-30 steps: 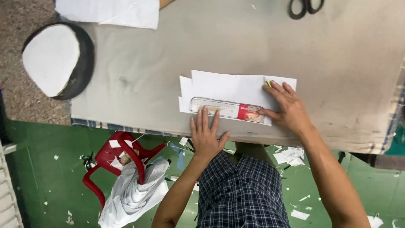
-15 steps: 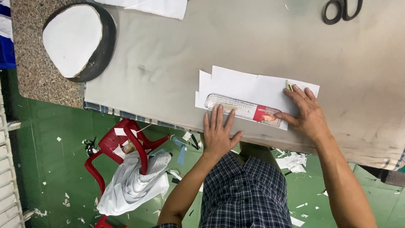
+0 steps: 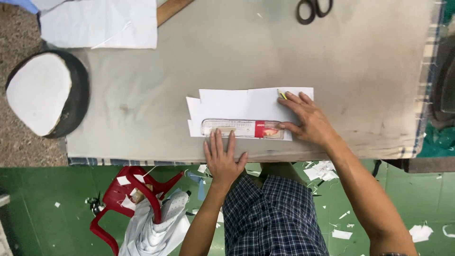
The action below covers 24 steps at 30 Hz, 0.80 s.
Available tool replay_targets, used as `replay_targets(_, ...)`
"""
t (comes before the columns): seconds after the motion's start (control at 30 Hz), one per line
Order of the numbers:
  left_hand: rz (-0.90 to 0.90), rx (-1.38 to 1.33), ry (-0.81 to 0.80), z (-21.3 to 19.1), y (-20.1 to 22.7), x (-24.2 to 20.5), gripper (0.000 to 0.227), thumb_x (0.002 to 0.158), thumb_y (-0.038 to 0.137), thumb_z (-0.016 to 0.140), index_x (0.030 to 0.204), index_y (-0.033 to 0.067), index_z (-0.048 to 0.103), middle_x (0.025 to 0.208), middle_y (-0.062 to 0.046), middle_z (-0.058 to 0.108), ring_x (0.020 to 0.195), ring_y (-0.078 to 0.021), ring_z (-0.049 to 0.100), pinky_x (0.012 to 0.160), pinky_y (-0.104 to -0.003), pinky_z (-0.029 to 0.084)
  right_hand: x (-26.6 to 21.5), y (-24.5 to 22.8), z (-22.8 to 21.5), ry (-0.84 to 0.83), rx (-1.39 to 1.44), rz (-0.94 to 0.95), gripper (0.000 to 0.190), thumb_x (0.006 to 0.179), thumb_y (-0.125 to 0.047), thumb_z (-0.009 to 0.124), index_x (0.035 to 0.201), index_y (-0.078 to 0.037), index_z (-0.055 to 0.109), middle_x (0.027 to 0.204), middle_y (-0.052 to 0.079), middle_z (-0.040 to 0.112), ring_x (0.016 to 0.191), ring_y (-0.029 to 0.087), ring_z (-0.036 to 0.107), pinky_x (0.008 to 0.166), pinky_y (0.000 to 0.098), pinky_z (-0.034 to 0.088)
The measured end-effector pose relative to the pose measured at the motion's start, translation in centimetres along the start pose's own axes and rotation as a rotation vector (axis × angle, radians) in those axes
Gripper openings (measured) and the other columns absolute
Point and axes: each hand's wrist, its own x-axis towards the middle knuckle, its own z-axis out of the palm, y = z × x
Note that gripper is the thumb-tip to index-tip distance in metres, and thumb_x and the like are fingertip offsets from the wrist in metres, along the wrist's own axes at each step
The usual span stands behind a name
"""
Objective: The person measures and marks a white paper pattern on a work table using a ruler and pencil. They then use an iron to press the paper flat and finally cut the paper along the marked lines with scissors.
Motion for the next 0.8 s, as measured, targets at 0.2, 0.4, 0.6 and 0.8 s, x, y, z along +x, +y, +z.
replay_targets(0.2,0.026,0.053,0.026,-0.3,0.6,0.5,0.069,0.096,0.062,0.041,0.143,0.0146,0.058,0.151,-0.027,0.046,0.142,-0.0449,0.042,0.115,-0.061,0.027,-0.1,0.4,-0.8,-0.019,0.053,-0.009,0.068,0.080,-0.033,0.085,0.139,-0.008,0.062,0.133,0.016,0.069,0.137,0.032,0.055,0.122,0.0527,0.030)
replay_targets(0.4,0.033,0.078,-0.005,-0.1,0.5,0.2,0.066,0.096,0.060,0.040,0.146,0.0207,0.056,0.154,-0.025,0.042,0.145,-0.0443,0.037,0.115,-0.061,0.024,-0.2,0.7,-0.7,-0.042,0.051,-0.004,0.063,0.083,-0.031,0.082,0.139,-0.009,0.062,0.134,0.017,0.068,0.137,0.031,0.055,0.122,0.0516,0.031)
replay_targets(0.6,0.018,0.044,-0.031,0.1,0.4,0.0,0.067,0.094,0.061,0.045,0.149,0.0221,0.054,0.155,-0.026,0.040,0.145,-0.0458,0.035,0.115,-0.062,0.023,-0.3,0.8,-0.8,-0.050,0.069,0.001,0.064,0.084,-0.034,0.082,0.138,-0.008,0.062,0.132,0.018,0.069,0.136,0.031,0.056,0.122,0.0517,0.032)
replay_targets(0.8,0.019,0.062,-0.024,0.1,0.4,0.0,0.066,0.096,0.060,0.040,0.149,0.0225,0.053,0.155,-0.026,0.040,0.146,-0.0446,0.036,0.115,-0.062,0.023,-0.3,1.0,-0.4,-0.066,0.030,0.026,0.064,0.083,-0.036,0.083,0.138,-0.011,0.062,0.136,0.014,0.068,0.139,0.026,0.053,0.125,0.0467,0.028)
